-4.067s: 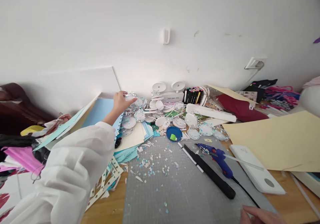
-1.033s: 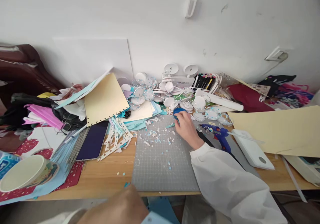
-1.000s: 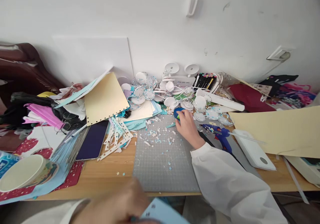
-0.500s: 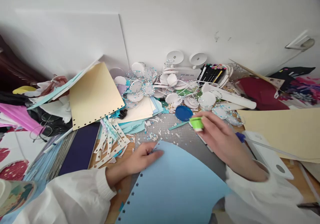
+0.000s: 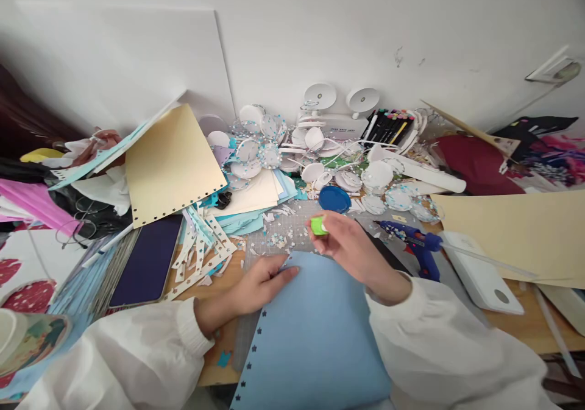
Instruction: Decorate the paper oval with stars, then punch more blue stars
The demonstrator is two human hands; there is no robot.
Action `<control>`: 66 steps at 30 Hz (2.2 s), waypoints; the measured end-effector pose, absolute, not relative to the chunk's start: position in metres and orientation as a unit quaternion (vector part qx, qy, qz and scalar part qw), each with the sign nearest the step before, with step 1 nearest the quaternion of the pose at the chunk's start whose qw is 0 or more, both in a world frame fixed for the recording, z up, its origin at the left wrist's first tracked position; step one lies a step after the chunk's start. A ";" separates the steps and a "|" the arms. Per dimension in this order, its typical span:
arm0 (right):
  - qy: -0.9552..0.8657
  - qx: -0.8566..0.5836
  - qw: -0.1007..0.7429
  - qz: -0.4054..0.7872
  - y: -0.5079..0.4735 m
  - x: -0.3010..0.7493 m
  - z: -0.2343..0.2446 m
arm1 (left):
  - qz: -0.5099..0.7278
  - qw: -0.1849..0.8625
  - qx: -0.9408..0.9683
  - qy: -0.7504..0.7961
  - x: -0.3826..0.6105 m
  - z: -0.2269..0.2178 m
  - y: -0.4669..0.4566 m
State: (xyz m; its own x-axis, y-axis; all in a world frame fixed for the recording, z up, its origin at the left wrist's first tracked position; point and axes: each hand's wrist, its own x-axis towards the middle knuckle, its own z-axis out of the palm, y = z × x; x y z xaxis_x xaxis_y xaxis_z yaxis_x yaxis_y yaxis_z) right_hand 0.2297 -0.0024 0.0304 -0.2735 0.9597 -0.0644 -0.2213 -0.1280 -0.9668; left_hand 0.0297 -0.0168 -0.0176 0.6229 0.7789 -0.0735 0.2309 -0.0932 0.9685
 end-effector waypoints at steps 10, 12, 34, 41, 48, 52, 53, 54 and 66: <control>-0.528 -0.385 0.451 0.607 0.001 0.228 -0.017 | 0.233 0.453 0.751 0.421 0.024 -0.016 -0.023; -0.534 -0.388 0.461 0.594 0.000 0.229 -0.012 | 0.231 0.459 0.747 0.421 0.025 -0.014 -0.022; -0.813 -0.324 0.379 0.301 -0.009 0.232 -0.001 | 0.243 0.418 0.779 0.399 0.022 -0.020 -0.018; -0.829 -0.327 0.359 0.277 -0.010 0.231 -0.002 | 0.236 0.405 0.786 0.404 0.022 -0.021 -0.018; -0.835 -0.294 0.324 0.333 -0.011 0.228 -0.003 | 0.206 0.402 0.800 0.395 0.022 -0.023 -0.019; -0.822 -0.320 0.318 0.348 -0.010 0.228 -0.003 | 0.203 0.410 0.796 0.396 0.023 -0.020 -0.018; -0.821 -0.322 0.318 0.349 -0.010 0.228 -0.004 | 0.203 0.412 0.795 0.396 0.023 -0.019 -0.017; -0.821 -0.320 0.318 0.349 -0.010 0.228 -0.004 | 0.203 0.413 0.796 0.394 0.023 -0.018 -0.017; -0.838 -0.326 0.326 0.293 -0.013 0.225 -0.007 | 0.202 0.377 0.803 0.415 0.029 -0.002 -0.018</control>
